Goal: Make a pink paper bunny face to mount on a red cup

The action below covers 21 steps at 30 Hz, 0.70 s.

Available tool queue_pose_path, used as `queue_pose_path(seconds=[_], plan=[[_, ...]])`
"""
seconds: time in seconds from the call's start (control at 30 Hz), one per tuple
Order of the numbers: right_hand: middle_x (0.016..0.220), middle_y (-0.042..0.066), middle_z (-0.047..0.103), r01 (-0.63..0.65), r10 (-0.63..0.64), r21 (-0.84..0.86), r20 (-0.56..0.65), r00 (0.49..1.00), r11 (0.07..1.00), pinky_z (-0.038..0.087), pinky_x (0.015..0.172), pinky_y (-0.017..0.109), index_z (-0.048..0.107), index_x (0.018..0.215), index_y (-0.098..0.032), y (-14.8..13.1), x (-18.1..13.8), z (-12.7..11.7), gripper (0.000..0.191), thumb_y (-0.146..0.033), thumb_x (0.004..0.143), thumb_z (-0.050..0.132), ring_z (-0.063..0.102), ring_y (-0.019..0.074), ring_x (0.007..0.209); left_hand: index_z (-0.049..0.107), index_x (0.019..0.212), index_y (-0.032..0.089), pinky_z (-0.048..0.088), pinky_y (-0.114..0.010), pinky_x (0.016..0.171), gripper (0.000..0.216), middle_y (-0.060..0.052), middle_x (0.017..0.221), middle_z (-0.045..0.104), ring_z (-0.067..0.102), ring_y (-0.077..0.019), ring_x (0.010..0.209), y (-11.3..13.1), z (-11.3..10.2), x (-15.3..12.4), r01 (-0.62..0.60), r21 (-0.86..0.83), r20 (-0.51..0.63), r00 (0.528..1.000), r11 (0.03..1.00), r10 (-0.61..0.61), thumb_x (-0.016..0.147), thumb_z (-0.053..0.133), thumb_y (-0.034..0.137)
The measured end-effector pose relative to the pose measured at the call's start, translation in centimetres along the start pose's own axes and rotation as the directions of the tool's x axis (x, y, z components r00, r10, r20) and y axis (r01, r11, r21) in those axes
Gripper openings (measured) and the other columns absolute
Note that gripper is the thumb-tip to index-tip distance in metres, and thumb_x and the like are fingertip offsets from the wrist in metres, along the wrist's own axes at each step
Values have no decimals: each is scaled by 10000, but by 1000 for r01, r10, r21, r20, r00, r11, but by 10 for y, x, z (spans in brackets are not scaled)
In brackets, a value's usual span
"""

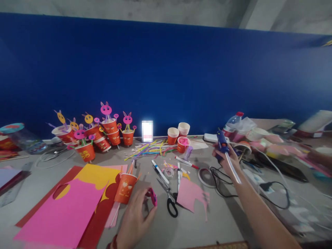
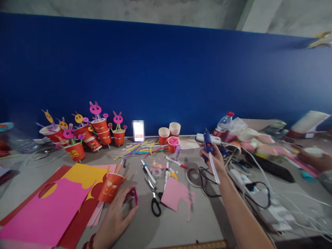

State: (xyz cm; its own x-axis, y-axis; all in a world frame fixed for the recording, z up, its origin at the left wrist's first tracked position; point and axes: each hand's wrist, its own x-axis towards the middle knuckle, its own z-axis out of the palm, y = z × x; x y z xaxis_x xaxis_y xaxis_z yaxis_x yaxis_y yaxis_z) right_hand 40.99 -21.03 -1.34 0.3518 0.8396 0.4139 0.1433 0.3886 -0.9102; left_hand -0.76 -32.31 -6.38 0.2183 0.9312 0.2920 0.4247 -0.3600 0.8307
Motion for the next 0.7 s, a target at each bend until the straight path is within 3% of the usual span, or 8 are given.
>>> queue_pose_path(seconds=[0.07,0.13,0.23,0.37,0.5,0.63,0.7], plan=[[919,33,650,-14,11,61,51,999,998,444,580,307,575,938,-245,-13,-15,11,265,-312,695,658,545,145,578,548,1262,189,556,-386,886,428,-128,1154,674,671,-252,1018,4,3,8,120,-250,87,991,961,-101,860,607,322],[877,59,662,-56,39,143,118,992,988,429,551,314,599,931,-218,-23,-31,21,238,-343,728,614,534,155,559,559,1234,185,550,-375,887,412,-124,1145,680,674,-247,1012,8,5,13,180,-368,155,979,912,-131,842,611,298],[844,78,672,-230,145,298,280,949,926,391,508,301,634,935,-180,-33,-58,31,238,-354,783,577,510,147,522,556,1253,218,507,-386,958,469,-105,1206,653,637,-249,1082,13,8,11,129,-248,202,976,960,-79,791,634,199],[834,91,676,-395,247,294,434,866,870,334,454,276,652,902,-146,-43,-94,45,242,-354,793,592,477,123,473,547,1288,267,446,-410,1041,529,-88,1320,583,540,-263,1223,12,5,4,-22,-64,295,955,998,40,778,631,154],[794,84,665,-463,281,266,516,809,846,355,482,275,661,920,-135,-48,-118,57,269,-371,808,596,496,134,504,547,1279,252,318,-500,1129,469,-106,1470,449,357,-295,1386,9,4,5,-124,45,362,927,991,100,817,611,206],[660,48,612,-495,306,213,566,765,842,348,499,276,661,861,-126,-48,-127,65,262,-374,828,584,488,145,510,597,1189,232,309,-516,1131,380,-110,1492,424,331,-308,1403,12,8,7,-173,145,408,907,974,101,809,614,227],[691,56,623,-496,311,205,565,764,844,346,501,276,660,849,-126,-49,-128,68,262,-375,827,582,487,142,513,606,1178,237,292,-542,1137,378,-105,1495,425,337,-317,1401,13,9,6,-217,209,404,907,954,118,800,615,218]])
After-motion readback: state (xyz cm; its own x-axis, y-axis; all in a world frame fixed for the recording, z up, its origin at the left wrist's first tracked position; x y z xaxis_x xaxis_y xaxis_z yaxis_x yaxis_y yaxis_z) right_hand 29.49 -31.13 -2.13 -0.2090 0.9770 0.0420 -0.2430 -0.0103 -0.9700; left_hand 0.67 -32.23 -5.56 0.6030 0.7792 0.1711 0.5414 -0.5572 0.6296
